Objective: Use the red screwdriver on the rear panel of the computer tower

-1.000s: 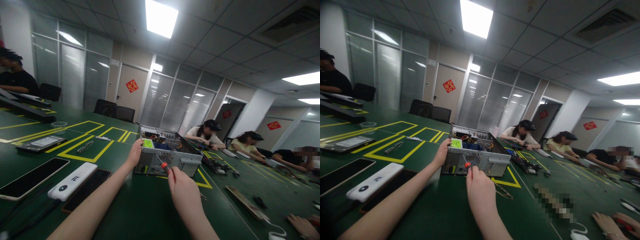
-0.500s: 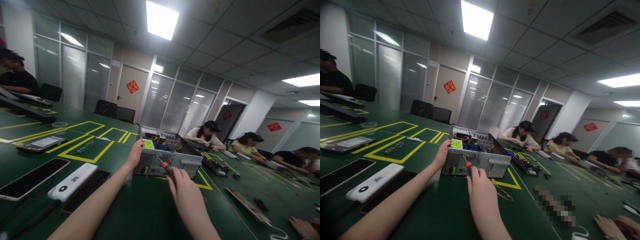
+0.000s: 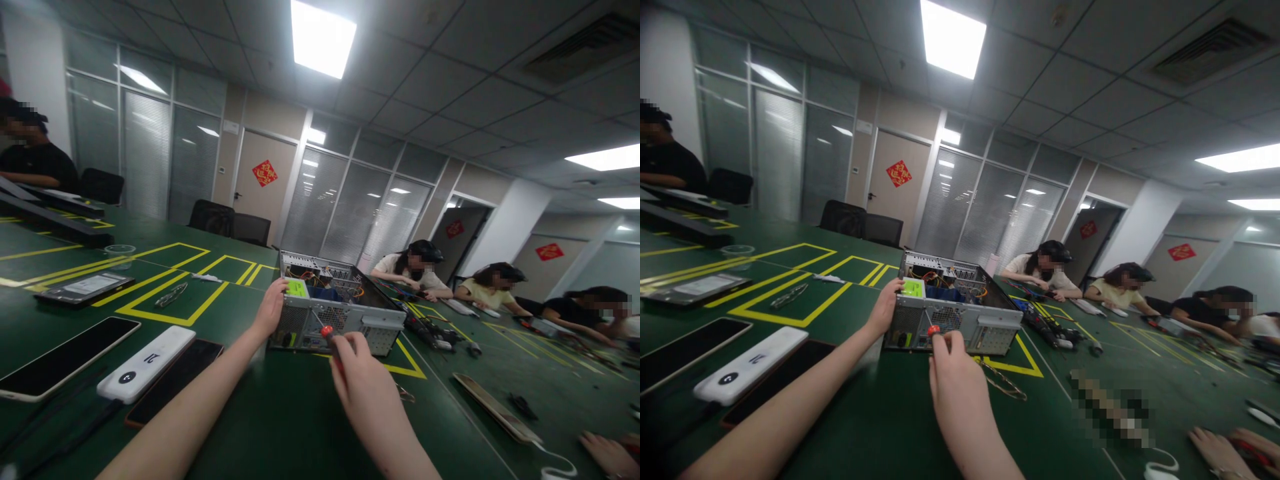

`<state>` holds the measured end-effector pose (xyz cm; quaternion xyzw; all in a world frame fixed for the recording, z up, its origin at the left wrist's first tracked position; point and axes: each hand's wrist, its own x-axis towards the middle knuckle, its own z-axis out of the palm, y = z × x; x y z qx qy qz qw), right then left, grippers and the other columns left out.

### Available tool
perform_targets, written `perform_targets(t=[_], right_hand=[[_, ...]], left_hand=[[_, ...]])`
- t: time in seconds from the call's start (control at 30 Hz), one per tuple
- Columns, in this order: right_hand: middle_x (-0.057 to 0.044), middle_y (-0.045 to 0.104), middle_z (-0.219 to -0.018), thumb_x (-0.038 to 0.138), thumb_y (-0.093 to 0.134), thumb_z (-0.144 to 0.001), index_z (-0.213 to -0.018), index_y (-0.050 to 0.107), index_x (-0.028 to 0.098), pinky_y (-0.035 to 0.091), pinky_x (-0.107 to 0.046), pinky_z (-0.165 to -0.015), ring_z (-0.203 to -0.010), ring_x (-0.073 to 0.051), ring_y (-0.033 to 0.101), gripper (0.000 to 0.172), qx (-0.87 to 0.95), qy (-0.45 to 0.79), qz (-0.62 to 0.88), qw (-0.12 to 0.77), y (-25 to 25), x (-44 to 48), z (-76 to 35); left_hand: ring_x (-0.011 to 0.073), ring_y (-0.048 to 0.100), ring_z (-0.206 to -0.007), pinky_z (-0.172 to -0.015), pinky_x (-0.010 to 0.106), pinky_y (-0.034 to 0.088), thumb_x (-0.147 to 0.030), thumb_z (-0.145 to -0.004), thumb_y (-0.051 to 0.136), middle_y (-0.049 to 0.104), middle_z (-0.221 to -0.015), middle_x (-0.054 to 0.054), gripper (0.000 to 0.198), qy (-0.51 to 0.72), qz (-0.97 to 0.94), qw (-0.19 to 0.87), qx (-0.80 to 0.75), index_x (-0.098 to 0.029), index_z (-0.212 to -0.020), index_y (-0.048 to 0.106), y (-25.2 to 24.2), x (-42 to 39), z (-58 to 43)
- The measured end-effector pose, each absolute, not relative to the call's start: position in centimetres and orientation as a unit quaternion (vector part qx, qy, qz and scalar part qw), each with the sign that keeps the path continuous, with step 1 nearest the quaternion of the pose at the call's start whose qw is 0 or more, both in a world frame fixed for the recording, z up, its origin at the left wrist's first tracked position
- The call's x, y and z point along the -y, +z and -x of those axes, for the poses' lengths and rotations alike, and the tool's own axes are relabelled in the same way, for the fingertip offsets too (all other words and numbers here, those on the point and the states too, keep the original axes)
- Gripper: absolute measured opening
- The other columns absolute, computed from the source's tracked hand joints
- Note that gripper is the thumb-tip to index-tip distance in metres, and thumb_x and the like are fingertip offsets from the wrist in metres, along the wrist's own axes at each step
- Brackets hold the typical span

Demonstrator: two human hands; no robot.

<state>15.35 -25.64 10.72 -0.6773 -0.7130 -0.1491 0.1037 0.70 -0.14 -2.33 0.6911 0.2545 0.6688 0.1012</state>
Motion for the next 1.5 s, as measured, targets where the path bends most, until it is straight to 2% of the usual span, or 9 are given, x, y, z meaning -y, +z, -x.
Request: perform_targets(t=[0.17, 0.37, 0.53, 0.7, 0.9, 1.0, 1.17, 1.33, 1.5], right_hand=[[-0.01, 0.072, -0.087, 0.03, 0.04, -0.103, -0.105, 0.068, 0.017, 0.052, -0.031, -0.063, -0.077, -0.024, 0.073, 0.031, 0.647, -0.18, 0.73, 0.131, 10.3, 24.9, -15.7], [-0.015, 0.06, -0.136, 0.006, 0.064, -0.082, -0.135, 0.057, 0.019, 0.056, -0.029, -0.074, -0.091, -0.022, 0.074, 0.055, 0.743, -0.136, 0.649, 0.087, 9.5, 25.4, -14.9], [-0.013, 0.068, -0.121, 0.016, 0.053, -0.095, -0.12, 0.064, 0.017, 0.055, -0.028, -0.073, -0.089, -0.021, 0.073, 0.028, 0.726, -0.165, 0.647, 0.167, 10.4, 24.8, -16.2], [-0.012, 0.073, -0.088, 0.034, 0.044, -0.102, -0.103, 0.069, 0.015, 0.055, -0.034, -0.066, -0.079, -0.027, 0.074, 0.03, 0.642, -0.176, 0.729, 0.159, 10.6, 24.2, -16.8], [-0.014, 0.061, -0.131, 0.009, 0.061, -0.087, -0.125, 0.06, 0.018, 0.056, -0.029, -0.076, -0.09, -0.021, 0.073, 0.039, 0.736, -0.115, 0.655, 0.123, 10.7, 25.6, -15.4], [-0.011, 0.063, -0.126, 0.004, 0.056, -0.087, -0.117, 0.063, 0.018, 0.055, -0.028, -0.079, -0.092, -0.019, 0.072, 0.034, 0.756, -0.104, 0.634, 0.129, 10.9, 25.9, -15.5], [-0.012, 0.07, -0.11, 0.026, 0.047, -0.101, -0.115, 0.063, 0.018, 0.053, -0.029, -0.065, -0.082, -0.022, 0.072, 0.023, 0.674, -0.197, 0.692, 0.169, 10.9, 25.1, -15.9], [-0.012, 0.074, -0.09, 0.04, 0.051, -0.1, -0.108, 0.063, 0.017, 0.051, -0.03, -0.064, -0.081, -0.026, 0.074, 0.027, 0.645, -0.14, 0.746, 0.088, 10.5, 25.2, -14.5], [-0.012, 0.074, -0.108, 0.014, 0.064, -0.087, -0.128, 0.052, 0.018, 0.051, -0.03, -0.07, -0.092, -0.026, 0.074, 0.043, 0.683, -0.056, 0.726, 0.053, 10.6, 26.0, -14.3]], left_hand=[[0.0239, 0.055, -0.134, -0.117, 0.048, 0.042, -0.047, -0.105, 0.027, 0.066, -0.131, 0.011, 0.045, 0.669, -0.69, 0.101, -0.257, -0.022, -0.114, 0.063, -2.3, 0.2, -0.8], [0.0241, 0.055, -0.134, -0.118, 0.049, 0.042, -0.048, -0.105, 0.028, 0.066, -0.13, 0.011, 0.045, 0.673, -0.687, 0.102, -0.257, -0.021, -0.114, 0.063, -2.5, -0.1, -0.9], [0.0243, 0.054, -0.134, -0.118, 0.048, 0.04, -0.047, -0.104, 0.03, 0.065, -0.131, 0.011, 0.043, 0.676, -0.686, 0.106, -0.249, -0.022, -0.114, 0.063, -2.5, 0.0, -0.9], [0.0246, 0.054, -0.134, -0.118, 0.048, 0.04, -0.047, -0.104, 0.03, 0.066, -0.13, 0.011, 0.043, 0.674, -0.685, 0.112, -0.251, -0.022, -0.113, 0.064, -2.3, 0.2, -0.9], [0.0244, 0.054, -0.134, -0.118, 0.048, 0.04, -0.048, -0.104, 0.028, 0.065, -0.13, 0.011, 0.044, 0.673, -0.686, 0.112, -0.253, -0.022, -0.113, 0.063, -2.5, -0.1, -0.8], [0.0248, 0.054, -0.134, -0.118, 0.049, 0.04, -0.048, -0.104, 0.028, 0.065, -0.13, 0.011, 0.044, 0.674, -0.684, 0.113, -0.256, -0.022, -0.113, 0.062, -2.6, -0.2, -0.8], [0.0243, 0.054, -0.135, -0.118, 0.048, 0.04, -0.049, -0.104, 0.028, 0.065, -0.131, 0.011, 0.044, 0.674, -0.684, 0.112, -0.256, -0.022, -0.113, 0.063, -2.5, 0.0, -0.9], [0.0243, 0.055, -0.134, -0.118, 0.048, 0.041, -0.049, -0.104, 0.028, 0.066, -0.13, 0.012, 0.046, 0.673, -0.686, 0.108, -0.255, -0.021, -0.112, 0.063, -2.4, 0.1, -0.7], [0.0247, 0.055, -0.134, -0.118, 0.049, 0.041, -0.046, -0.104, 0.029, 0.066, -0.131, 0.012, 0.044, 0.67, -0.688, 0.108, -0.258, -0.021, -0.113, 0.063, -2.3, 0.1, -0.7]])
